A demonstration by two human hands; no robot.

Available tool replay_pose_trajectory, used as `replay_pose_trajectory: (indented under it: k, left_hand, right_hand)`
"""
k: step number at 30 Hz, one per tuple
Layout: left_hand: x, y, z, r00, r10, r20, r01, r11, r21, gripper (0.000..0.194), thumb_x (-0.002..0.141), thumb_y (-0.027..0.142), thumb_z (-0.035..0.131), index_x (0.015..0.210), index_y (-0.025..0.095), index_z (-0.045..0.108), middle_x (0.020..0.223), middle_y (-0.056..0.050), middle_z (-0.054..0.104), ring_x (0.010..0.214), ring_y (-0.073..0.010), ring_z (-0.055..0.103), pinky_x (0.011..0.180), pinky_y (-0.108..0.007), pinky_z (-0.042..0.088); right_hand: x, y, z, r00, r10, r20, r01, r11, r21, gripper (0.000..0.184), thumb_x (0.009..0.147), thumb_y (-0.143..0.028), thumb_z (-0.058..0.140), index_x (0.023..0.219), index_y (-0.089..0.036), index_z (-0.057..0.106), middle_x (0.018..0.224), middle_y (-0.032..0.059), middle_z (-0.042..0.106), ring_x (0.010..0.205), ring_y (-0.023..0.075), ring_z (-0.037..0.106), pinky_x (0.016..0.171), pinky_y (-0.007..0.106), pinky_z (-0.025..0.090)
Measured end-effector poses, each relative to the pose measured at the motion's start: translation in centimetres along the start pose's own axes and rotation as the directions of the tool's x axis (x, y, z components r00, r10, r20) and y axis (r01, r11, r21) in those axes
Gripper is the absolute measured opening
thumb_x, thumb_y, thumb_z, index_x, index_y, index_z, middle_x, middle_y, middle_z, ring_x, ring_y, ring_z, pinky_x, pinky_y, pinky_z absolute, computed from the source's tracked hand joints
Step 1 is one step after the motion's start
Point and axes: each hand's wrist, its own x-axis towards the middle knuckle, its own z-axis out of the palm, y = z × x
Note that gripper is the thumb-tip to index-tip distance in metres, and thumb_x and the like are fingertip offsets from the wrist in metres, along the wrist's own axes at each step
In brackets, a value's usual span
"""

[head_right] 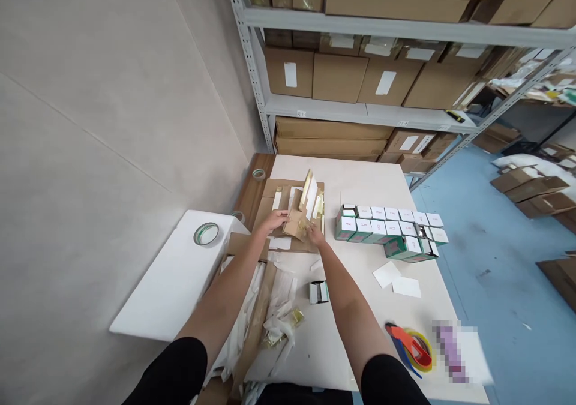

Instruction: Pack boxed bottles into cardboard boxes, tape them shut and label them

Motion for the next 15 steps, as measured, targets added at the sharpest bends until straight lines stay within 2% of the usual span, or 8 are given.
replay_pose_trajectory:
  k: [3,6,9,12,15]
  left_hand:
    - [-1.7,2.5,0.0,0.987,0.095,0.132,-0.078,0.989,-0.129,0.044,0.074,0.035,0.084,0.112,0.014,0.079,0.092,-0.008,0.079,0.088,-0.0212,0.073,0.086,-0.034,0.056]
    - [-3.9,4.5,-0.2,0.973,0.159,0.170,-0.123,0.972,-0.201,0.050,0.073,0.040,0.087,0.114,0.014,0.078,0.095,-0.009,0.079,0.092,-0.0216,0.073,0.087,-0.034,0.055]
    - [-6.0,6.0,-0.3,0.955,0.207,0.210,-0.143,0.949,-0.282,0.055,0.070,0.043,0.090,0.115,0.013,0.077,0.098,-0.010,0.078,0.094,-0.0222,0.073,0.086,-0.032,0.055]
    - [-7.9,6.9,-0.3,0.948,0.243,0.207,-0.163,0.926,-0.342,0.059,0.069,0.044,0.090,0.116,0.013,0.077,0.100,-0.010,0.078,0.096,-0.0232,0.073,0.084,-0.031,0.056]
    - [-9.8,7.4,-0.1,0.943,0.293,0.160,-0.207,0.889,-0.408,0.060,0.069,0.044,0.090,0.118,0.013,0.076,0.104,-0.012,0.078,0.101,-0.0252,0.073,0.089,-0.033,0.057]
  right_hand:
    - [0.0,-1.0,-1.7,0.994,0.082,-0.078,-0.068,0.984,0.166,0.047,0.097,-0.058,0.045,0.113,-0.022,0.071,0.107,0.0087,0.074,0.107,0.0263,0.067,0.098,0.042,0.053]
    - [-0.2,-2.1,-3.6,0.984,0.110,-0.137,-0.071,0.963,0.260,0.054,0.094,-0.063,0.046,0.118,-0.020,0.068,0.106,0.0084,0.074,0.099,0.0234,0.069,0.091,0.037,0.056]
    - [-0.9,-3.3,-5.4,0.977,0.169,-0.134,-0.098,0.901,0.422,0.056,0.091,-0.063,0.047,0.125,-0.022,0.063,0.108,0.0066,0.073,0.090,0.0196,0.069,0.080,0.032,0.057]
    - [-2.0,-4.2,-7.3,0.968,0.214,-0.128,-0.090,0.776,0.624,0.056,0.085,-0.060,0.057,0.128,-0.023,0.059,0.110,0.0072,0.073,0.086,0.0192,0.070,0.075,0.031,0.057]
    - [-3.5,-4.3,-9.5,0.974,0.173,-0.149,-0.025,0.729,0.684,0.060,0.076,-0.057,0.067,0.126,-0.024,0.059,0.107,0.0085,0.074,0.083,0.0200,0.071,0.075,0.033,0.057]
